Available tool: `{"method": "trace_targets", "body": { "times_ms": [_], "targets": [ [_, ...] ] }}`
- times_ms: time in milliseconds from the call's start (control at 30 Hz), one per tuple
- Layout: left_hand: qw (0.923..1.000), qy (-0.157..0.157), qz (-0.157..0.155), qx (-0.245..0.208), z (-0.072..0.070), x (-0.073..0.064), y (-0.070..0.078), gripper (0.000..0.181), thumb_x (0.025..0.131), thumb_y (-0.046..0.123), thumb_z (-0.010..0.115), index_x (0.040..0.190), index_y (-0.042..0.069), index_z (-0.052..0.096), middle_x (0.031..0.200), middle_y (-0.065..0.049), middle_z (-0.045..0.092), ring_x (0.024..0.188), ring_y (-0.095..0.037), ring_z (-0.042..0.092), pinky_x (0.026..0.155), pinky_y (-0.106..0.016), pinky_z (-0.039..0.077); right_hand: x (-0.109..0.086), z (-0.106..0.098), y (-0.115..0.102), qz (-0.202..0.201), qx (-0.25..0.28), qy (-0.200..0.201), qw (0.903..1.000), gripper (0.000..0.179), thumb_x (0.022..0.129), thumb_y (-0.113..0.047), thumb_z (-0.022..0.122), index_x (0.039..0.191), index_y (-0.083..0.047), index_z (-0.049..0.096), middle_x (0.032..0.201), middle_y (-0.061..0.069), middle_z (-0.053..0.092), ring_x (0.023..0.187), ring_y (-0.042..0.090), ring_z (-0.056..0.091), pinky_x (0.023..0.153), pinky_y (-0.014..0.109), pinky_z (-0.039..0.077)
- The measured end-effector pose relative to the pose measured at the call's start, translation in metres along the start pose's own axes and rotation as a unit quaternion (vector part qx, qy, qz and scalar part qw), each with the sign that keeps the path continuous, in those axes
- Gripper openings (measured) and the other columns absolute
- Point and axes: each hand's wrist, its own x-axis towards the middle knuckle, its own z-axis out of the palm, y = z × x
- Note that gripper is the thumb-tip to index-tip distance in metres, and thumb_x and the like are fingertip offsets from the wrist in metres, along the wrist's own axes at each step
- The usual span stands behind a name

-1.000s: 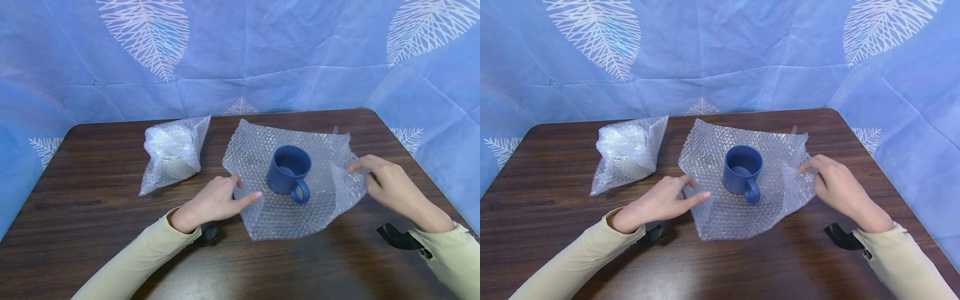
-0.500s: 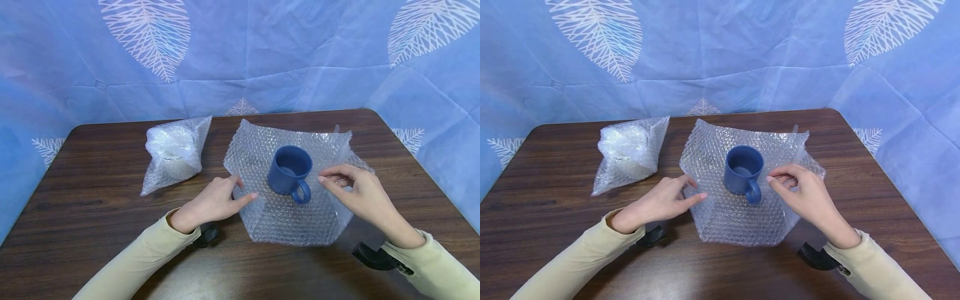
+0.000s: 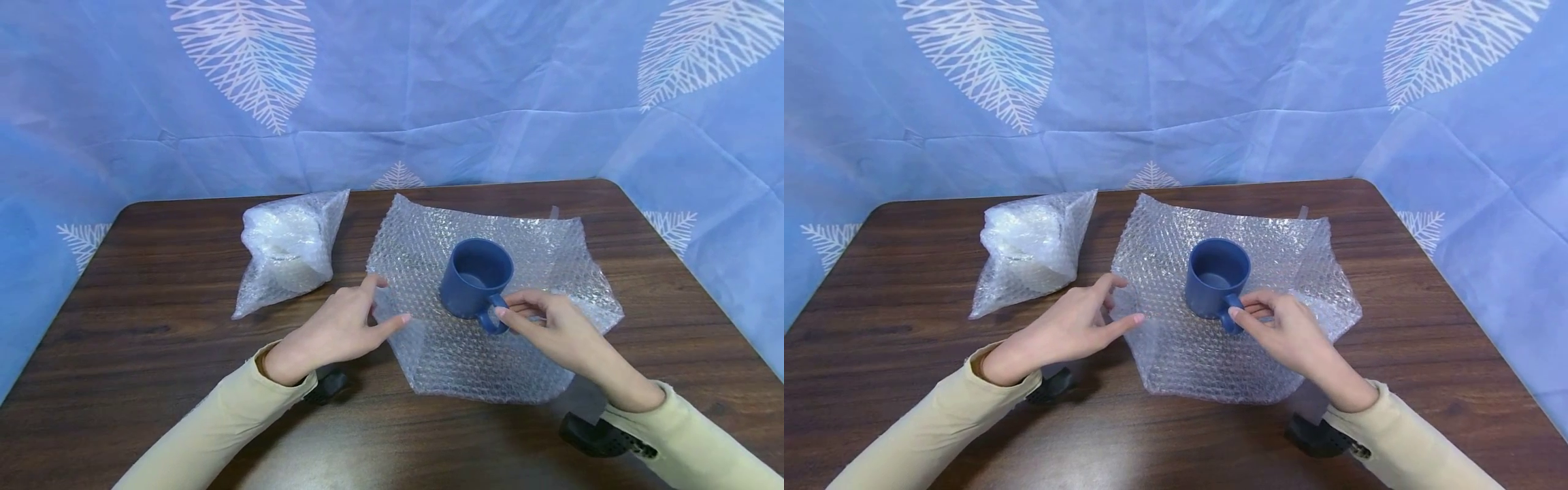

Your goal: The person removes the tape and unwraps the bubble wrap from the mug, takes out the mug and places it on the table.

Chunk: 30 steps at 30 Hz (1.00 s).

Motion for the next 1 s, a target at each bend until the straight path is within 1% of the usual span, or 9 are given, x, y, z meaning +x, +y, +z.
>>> {"method": "trace_targets", "body": {
  "times_ms": [100,233,333,467,567,767,833,1000],
  "targets": [
    [0.9998,0.011,0.011,0.015,-0.003,-0.003,-0.001,0.052,0.09,0.038,0.064,0.124,0.001,0.052,0.079,-0.003,0.062,0.062,-0.009,0.054,0.061,-0.028,0.046,0.001,0.002,0.001,0.004,0.048,-0.021,0.9986,0.037,0.099,-0.024,0.053,0.119,0.007,0.058,0.108,0.018,0.068,0.098,0.028,0.068,0.081,0.035,0.055],
    [0.9993,0.024,0.014,0.024,-0.006,-0.007,-0.002,0.048,0.091,0.037,0.064,0.121,0.001,0.055,0.078,-0.002,0.061,0.059,-0.009,0.051,0.06,-0.027,0.044,0.002,0.003,0.003,0.015,0.109,-0.053,0.9925,0.038,0.102,-0.024,0.046,0.12,0.008,0.054,0.114,0.018,0.066,0.112,0.029,0.062,0.092,0.034,0.051],
    [0.9989,0.038,0.016,0.024,-0.008,-0.009,-0.004,0.047,0.091,0.036,0.064,0.121,0.0,0.056,0.079,-0.003,0.062,0.058,-0.008,0.049,0.06,-0.027,0.044,0.002,0.006,0.004,0.023,0.155,-0.072,0.985,0.038,0.104,-0.023,0.04,0.12,0.009,0.05,0.118,0.019,0.062,0.117,0.027,0.058,0.096,0.033,0.048],
    [0.998,0.054,0.022,0.023,-0.009,-0.012,-0.007,0.046,0.091,0.035,0.065,0.119,-0.001,0.057,0.082,-0.004,0.062,0.058,-0.008,0.049,0.062,-0.028,0.044,0.002,0.01,0.005,0.032,0.213,-0.085,0.9729,0.038,0.105,-0.022,0.037,0.12,0.012,0.045,0.116,0.019,0.059,0.115,0.024,0.059,0.095,0.032,0.049],
    [0.9978,0.06,0.015,0.024,-0.01,-0.016,-0.011,0.046,0.091,0.035,0.065,0.12,0.0,0.056,0.085,-0.005,0.062,0.058,-0.008,0.049,0.062,-0.029,0.045,0.002,0.012,0.005,0.036,0.223,-0.079,0.9708,0.037,0.105,-0.023,0.037,0.117,0.011,0.045,0.109,0.016,0.06,0.111,0.019,0.06,0.094,0.032,0.05],
    [0.9973,0.064,-0.004,0.036,-0.015,-0.024,-0.023,0.044,0.092,0.034,0.064,0.12,0.001,0.056,0.09,-0.009,0.064,0.056,-0.007,0.05,0.06,-0.028,0.045,0.002,0.016,0.004,0.046,0.229,-0.058,0.9707,0.036,0.105,-0.022,0.038,0.116,0.01,0.047,0.105,0.012,0.062,0.103,0.005,0.06,0.093,0.029,0.05],
    [0.997,0.067,-0.004,0.039,-0.017,-0.027,-0.026,0.042,0.092,0.032,0.064,0.118,0.001,0.057,0.089,-0.009,0.064,0.056,-0.008,0.049,0.059,-0.028,0.044,0.002,0.017,0.004,0.049,0.229,-0.052,0.9708,0.037,0.104,-0.022,0.039,0.118,0.011,0.047,0.105,0.012,0.063,0.102,0.003,0.061,0.092,0.028,0.05],
    [0.9958,0.077,-0.006,0.049,-0.019,-0.032,-0.033,0.037,0.091,0.03,0.065,0.113,0.001,0.06,0.087,-0.008,0.063,0.058,-0.009,0.049,0.059,-0.028,0.044,0.0,0.018,0.003,0.052,0.227,-0.042,0.9715,0.037,0.104,-0.023,0.041,0.117,0.011,0.048,0.106,0.015,0.064,0.104,0.004,0.061,0.092,0.027,0.05]
  ]
}}
